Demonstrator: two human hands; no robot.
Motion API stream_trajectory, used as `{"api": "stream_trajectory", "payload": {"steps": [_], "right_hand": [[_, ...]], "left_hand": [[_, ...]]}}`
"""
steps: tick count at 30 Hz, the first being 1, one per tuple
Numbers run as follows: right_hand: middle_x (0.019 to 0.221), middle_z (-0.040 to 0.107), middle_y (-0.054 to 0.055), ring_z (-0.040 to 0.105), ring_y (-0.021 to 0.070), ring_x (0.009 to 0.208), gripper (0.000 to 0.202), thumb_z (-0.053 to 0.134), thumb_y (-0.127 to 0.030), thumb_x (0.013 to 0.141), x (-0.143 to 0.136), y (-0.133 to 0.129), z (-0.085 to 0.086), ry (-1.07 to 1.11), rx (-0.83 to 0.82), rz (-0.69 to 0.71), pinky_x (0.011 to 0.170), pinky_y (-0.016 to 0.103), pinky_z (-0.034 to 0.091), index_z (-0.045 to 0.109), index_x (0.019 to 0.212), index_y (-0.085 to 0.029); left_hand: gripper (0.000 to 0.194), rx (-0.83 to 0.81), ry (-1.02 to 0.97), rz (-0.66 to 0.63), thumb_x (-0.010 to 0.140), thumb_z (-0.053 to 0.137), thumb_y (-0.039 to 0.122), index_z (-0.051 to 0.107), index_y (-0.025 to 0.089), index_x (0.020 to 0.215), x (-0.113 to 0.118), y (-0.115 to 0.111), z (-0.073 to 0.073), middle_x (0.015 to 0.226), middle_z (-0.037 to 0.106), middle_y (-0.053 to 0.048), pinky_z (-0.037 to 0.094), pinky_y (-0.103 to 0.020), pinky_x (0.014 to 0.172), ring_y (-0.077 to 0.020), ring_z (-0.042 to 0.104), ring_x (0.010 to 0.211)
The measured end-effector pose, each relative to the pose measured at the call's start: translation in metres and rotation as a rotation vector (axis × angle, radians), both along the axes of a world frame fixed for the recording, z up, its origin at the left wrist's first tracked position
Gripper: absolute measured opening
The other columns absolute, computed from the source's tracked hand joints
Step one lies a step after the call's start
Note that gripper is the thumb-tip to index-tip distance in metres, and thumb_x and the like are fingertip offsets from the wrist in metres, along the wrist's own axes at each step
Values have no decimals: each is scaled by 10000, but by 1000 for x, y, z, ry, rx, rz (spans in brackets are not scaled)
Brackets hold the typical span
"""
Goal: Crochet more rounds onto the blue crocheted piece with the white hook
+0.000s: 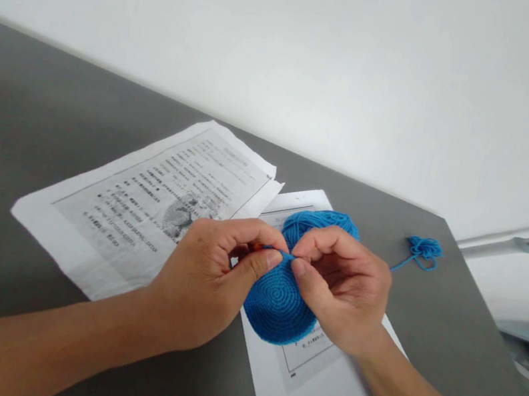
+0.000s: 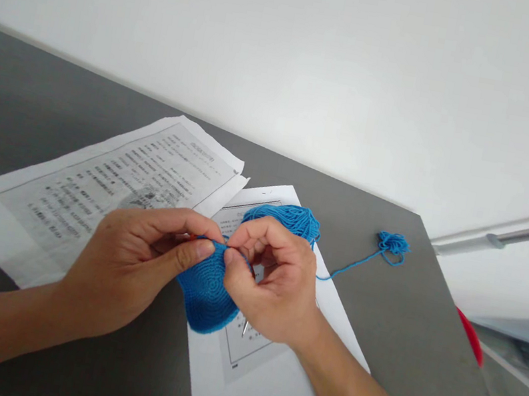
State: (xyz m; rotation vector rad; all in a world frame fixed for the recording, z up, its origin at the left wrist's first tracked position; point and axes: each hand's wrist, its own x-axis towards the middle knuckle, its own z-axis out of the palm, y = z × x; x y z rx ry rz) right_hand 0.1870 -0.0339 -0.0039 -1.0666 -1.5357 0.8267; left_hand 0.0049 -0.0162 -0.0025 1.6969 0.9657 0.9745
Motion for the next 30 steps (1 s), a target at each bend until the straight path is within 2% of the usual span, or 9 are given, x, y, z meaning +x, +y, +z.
{"api": "stream_trajectory", "payload": {"steps": [9, 15, 23, 30], "right_hand": [[585, 568, -58, 492, 53, 470, 128, 647, -63, 774, 0, -1, 0, -64, 22, -14, 426, 155, 374, 641, 760, -190], [591, 544, -67, 470, 49, 467, 143, 630, -55, 785, 0, -2, -3, -122, 55, -32, 420, 155, 355, 620, 776, -198], [581, 521, -74, 443, 43, 457, 152, 627, -48, 786, -1, -2, 0, -151, 86, -57, 413, 158, 333, 607, 771, -198], [578, 525, -71, 453, 44, 456, 146, 624, -54, 782, -1, -3, 1, -138, 77, -59, 407, 154, 337, 608, 760, -197]], "left_hand": [[151, 16, -1, 0, 914, 621, 167, 750, 196, 842, 2, -1, -2, 621, 623, 54, 393, -194, 495, -81, 519, 536], [67, 41, -32, 55, 848, 682, 147, 729, 195, 847, 4, -3, 0, 720, 689, 43, 468, -184, 553, -92, 593, 615], [128, 120, -34, 59, 897, 657, 119, 720, 191, 814, 3, 0, 1, 696, 674, 56, 461, -179, 600, -76, 589, 633], [129, 63, -78, 42, 920, 639, 134, 690, 192, 817, 3, -1, -2, 699, 660, 53, 449, -212, 588, -88, 596, 626]]}}
